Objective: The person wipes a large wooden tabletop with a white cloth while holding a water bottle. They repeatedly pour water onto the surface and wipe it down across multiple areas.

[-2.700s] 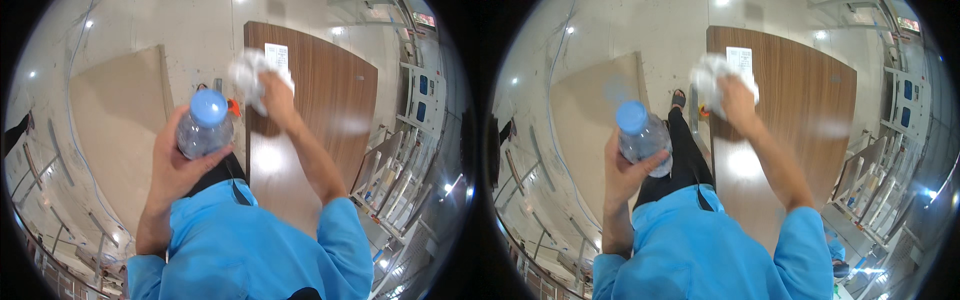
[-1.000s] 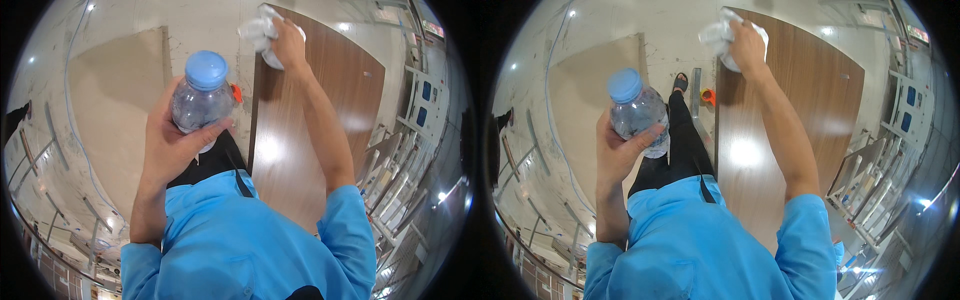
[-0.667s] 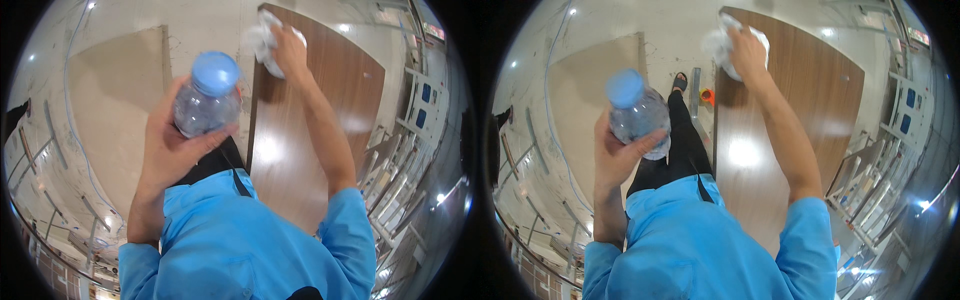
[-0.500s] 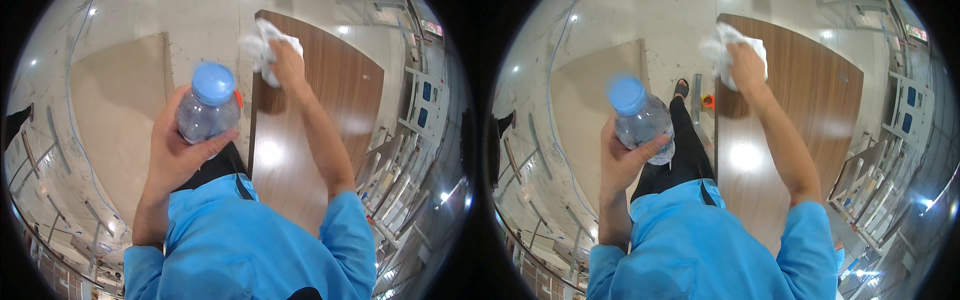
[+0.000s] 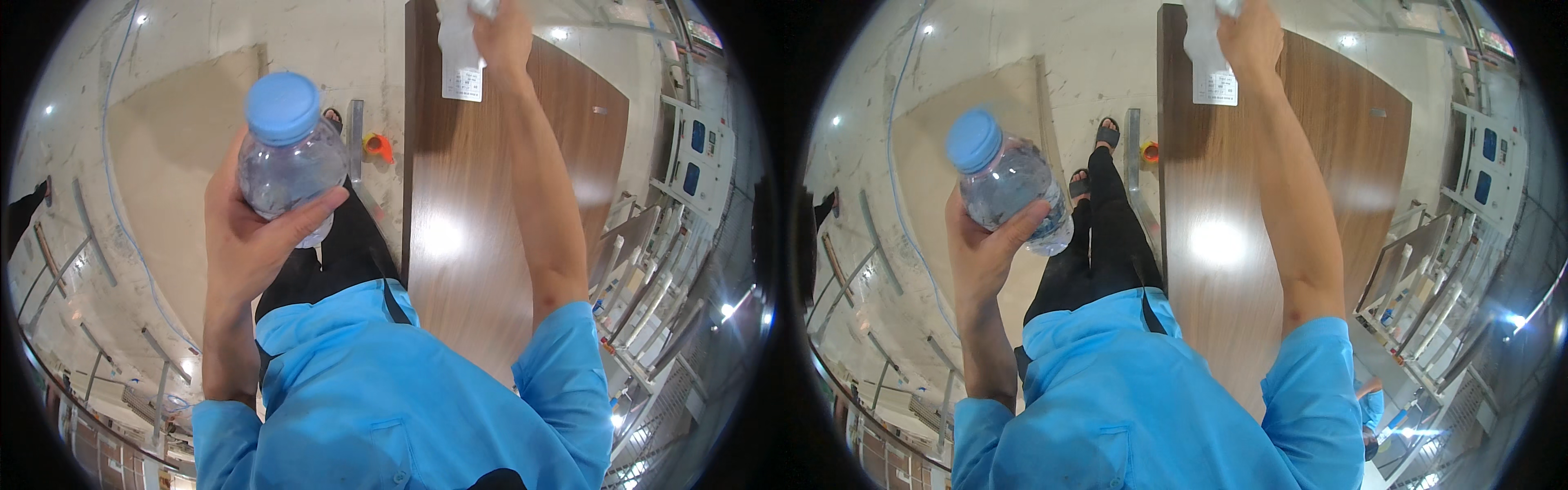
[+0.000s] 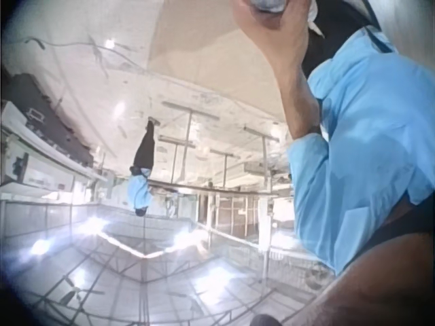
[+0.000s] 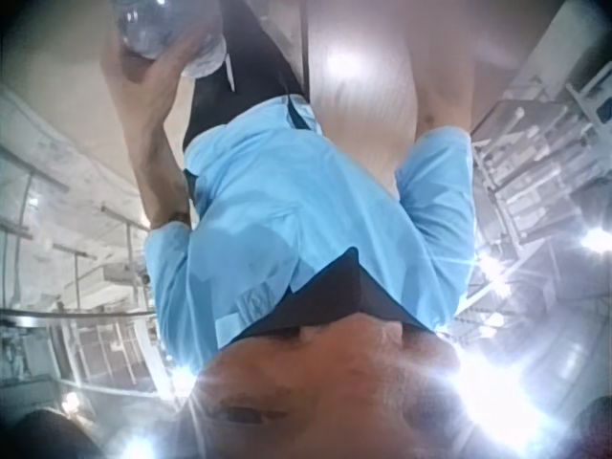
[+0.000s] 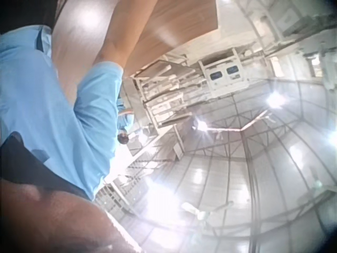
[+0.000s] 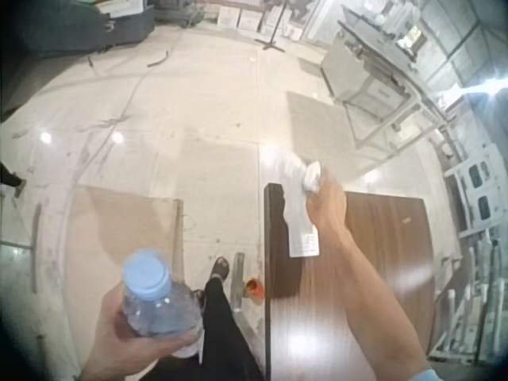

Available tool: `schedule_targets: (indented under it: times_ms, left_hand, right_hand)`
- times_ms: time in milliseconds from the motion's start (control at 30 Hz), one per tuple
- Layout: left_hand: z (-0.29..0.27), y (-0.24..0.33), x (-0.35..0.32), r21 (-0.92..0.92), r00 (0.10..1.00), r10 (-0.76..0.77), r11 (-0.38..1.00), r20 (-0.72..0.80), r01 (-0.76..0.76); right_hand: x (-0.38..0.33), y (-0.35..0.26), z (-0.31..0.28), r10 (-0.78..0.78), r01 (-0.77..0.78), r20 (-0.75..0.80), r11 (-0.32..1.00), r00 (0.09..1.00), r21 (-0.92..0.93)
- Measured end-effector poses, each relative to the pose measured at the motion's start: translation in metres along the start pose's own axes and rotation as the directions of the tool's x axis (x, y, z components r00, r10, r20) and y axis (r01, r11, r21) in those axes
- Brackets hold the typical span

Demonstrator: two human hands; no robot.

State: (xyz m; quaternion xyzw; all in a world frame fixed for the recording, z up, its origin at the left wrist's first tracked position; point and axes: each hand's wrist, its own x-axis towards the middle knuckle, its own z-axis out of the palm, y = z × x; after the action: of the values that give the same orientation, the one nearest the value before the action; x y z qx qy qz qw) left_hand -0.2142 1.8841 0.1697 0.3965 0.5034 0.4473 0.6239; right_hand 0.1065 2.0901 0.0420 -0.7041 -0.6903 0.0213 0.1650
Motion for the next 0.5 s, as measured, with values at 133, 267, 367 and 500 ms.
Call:
schedule_targets:
  times_ms: [133,267,367,500]
  left_hand:
    - [-0.008,0.0,-0.004,-0.017,0.999,-0.022,1.0,-0.04,0.021]
    - [-0.007,-0.006,-0.006,-0.057,0.997,-0.028,0.998,-0.069,0.024]
    - [-0.008,-0.007,-0.005,-0.01,0.993,-0.115,0.993,-0.026,0.114]
    - [-0.007,-0.006,-0.003,-0.037,1.0,0.027,0.999,-0.013,-0.028]
  right_hand:
    - [-0.066,0.005,-0.003,-0.152,0.12,0.238,0.982,0.959,0.143]
    - [-0.093,-0.008,-0.004,-0.261,0.26,0.355,0.964,0.897,0.053]
    - [-0.089,-0.009,-0.002,-0.213,0.216,0.245,0.976,0.946,0.014]
    - [-0.083,-0.013,-0.005,-0.391,0.418,0.301,0.908,0.87,-0.03]
